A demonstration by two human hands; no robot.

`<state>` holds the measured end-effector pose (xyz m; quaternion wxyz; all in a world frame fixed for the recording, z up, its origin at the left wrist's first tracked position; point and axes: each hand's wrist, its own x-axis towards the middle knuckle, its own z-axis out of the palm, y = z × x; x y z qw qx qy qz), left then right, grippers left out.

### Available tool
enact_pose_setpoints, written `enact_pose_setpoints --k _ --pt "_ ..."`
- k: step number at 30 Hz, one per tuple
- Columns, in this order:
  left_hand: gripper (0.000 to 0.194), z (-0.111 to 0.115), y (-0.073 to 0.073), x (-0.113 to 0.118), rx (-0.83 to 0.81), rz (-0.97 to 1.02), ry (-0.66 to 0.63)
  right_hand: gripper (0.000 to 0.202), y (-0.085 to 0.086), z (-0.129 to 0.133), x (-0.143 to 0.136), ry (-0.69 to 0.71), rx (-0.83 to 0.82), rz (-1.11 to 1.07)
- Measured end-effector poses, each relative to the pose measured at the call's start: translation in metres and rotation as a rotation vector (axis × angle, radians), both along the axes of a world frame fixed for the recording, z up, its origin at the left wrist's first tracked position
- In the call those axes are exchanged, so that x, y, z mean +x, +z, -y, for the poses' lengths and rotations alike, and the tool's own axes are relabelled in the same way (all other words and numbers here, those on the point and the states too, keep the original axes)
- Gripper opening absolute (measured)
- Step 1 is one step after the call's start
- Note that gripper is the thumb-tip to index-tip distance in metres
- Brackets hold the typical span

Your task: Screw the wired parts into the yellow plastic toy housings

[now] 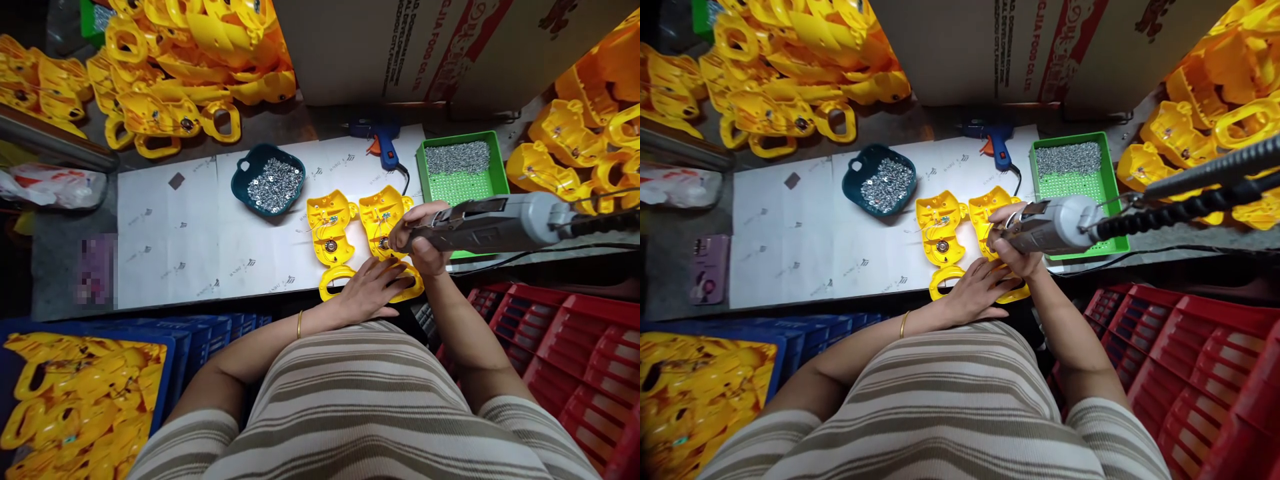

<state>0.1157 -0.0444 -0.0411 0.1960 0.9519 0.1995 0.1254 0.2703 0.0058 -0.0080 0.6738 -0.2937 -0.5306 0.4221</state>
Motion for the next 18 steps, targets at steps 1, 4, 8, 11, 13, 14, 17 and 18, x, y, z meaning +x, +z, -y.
enact_pose_setpoints --k 1,4,8,11,13,14,17,18 --pt "0.072 -0.0004 -0.0002 0.0005 -0.003 -0.015 -0.003 0.026 -0.0009 -0.0005 -0.0002 0.006 -0.006 0.008" --pt "0.063 -0.0010 -0.0018 0.0028 0.005 -0.043 0.004 0.027 -0.0040 -0.0016 -0.0001 0.018 0.013 0.009" --pt "0.044 -0.0001 -0.0062 0.0055 0.021 -0.017 0.020 0.029 -0.0069 -0.0016 0.0016 0.022 0.008 0.006" --pt "0.033 0.0008 -0.0088 0.0060 0.042 0.021 0.023 0.031 -0.0081 -0.0007 0.0031 0.008 -0.019 0.011" --pt "0.030 0.0013 -0.0092 0.0059 0.060 0.044 0.031 0.032 -0.0088 -0.0002 0.0038 -0.004 -0.032 0.018" --pt "0.029 0.0014 -0.0090 0.0057 0.066 0.052 0.036 0.032 -0.0092 0.0000 0.0039 -0.006 -0.040 0.023" --pt "0.029 0.0016 -0.0074 0.0053 0.064 0.040 0.038 0.034 -0.0101 0.0009 0.0039 -0.004 -0.067 0.031" --pt "0.030 0.0015 -0.0069 0.0051 0.059 0.028 0.036 0.035 -0.0103 0.0012 0.0040 0.002 -0.073 0.026"
